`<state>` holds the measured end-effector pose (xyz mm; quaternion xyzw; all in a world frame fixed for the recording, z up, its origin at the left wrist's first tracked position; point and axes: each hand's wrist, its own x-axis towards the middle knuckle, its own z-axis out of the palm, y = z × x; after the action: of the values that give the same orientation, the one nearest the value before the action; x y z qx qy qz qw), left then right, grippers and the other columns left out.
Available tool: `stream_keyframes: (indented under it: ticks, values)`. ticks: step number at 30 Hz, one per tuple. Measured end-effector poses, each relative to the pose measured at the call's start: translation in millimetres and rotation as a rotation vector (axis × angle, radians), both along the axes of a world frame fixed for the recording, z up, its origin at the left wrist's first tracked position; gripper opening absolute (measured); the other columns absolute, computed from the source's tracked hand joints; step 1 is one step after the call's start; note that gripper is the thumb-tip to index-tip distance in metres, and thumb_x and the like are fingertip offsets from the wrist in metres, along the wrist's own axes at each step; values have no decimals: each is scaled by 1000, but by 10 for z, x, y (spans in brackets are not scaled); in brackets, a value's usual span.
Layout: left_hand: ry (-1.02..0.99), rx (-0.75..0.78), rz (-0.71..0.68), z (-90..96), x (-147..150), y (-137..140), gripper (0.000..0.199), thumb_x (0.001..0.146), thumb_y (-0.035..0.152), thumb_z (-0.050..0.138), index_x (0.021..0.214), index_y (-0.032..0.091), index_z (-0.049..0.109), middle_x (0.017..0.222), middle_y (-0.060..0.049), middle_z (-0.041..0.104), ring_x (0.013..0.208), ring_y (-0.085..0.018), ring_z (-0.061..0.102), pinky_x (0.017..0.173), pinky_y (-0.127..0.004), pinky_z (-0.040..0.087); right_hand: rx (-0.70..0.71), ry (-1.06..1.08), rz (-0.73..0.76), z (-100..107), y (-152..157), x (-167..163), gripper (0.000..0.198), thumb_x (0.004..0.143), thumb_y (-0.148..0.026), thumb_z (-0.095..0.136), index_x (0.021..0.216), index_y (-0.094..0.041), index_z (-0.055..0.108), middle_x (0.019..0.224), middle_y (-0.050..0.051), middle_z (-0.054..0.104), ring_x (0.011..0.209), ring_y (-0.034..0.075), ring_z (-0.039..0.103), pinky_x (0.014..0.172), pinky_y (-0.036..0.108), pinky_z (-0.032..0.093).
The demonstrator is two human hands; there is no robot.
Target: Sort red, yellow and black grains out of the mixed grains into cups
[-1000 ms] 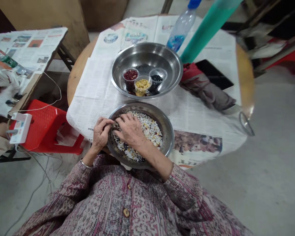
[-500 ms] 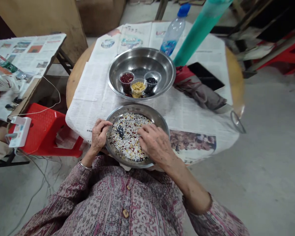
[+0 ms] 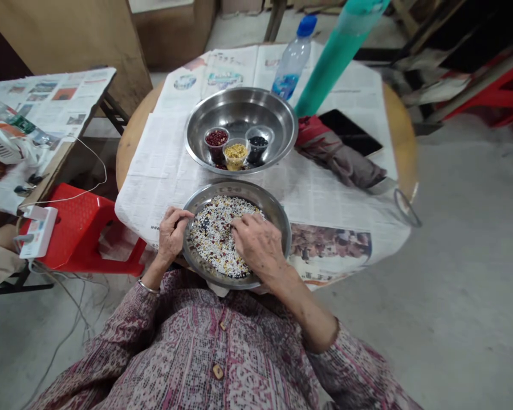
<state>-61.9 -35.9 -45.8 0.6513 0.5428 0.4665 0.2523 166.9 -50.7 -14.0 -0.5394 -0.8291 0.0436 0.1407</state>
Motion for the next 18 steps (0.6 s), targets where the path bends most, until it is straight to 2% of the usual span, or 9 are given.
stream_keyframes:
  ticks: [2,5,9,12,16,18]
  values:
    - [-2,4,1,1,-2,1,23,90,7,52,87,20,69,86,-1,62,89,-16,59,86,-29,48,34,-3,-50,13,65,-30,19,96,-24,51,100,-19,70,102,11,70,98,26,56,79,37,44]
    - [4,5,1,0,-1,1,22,91,8,51,87,20,69,87,-1,61,89,-16,59,85,-29,48,37,-15,-42,-1,108,-155,21,95,-28,54,108,-19,68,112,13,68,103,28,53,80,39,45]
    - [-10,8,-3,-25,5,-3,23,91,7,51,87,20,69,87,-1,60,89,-16,58,85,-30,48,-24,38,109,-45,29,-360,23,95,-24,53,114,-19,65,116,12,67,107,27,53,82,39,47]
    - [33,11,12,-18,-6,-10,23,90,7,50,89,20,69,87,-1,58,87,-16,58,82,-29,49,-39,89,180,-67,-69,-373,22,95,-20,53,114,-20,65,120,11,66,110,25,55,86,38,48]
    - [319,159,68,164,-30,-28,13,90,15,61,99,22,68,104,-6,58,101,-21,56,92,-38,49,40,78,50,-84,-132,-145,29,94,-22,55,121,-20,63,128,13,64,119,29,52,92,42,47]
    - [507,258,20,306,-1,-46,15,90,19,65,105,23,67,114,-9,58,110,-25,54,99,-44,46,66,26,-28,-97,-147,-11,36,93,-29,58,127,-18,60,133,16,62,123,32,50,93,45,46]
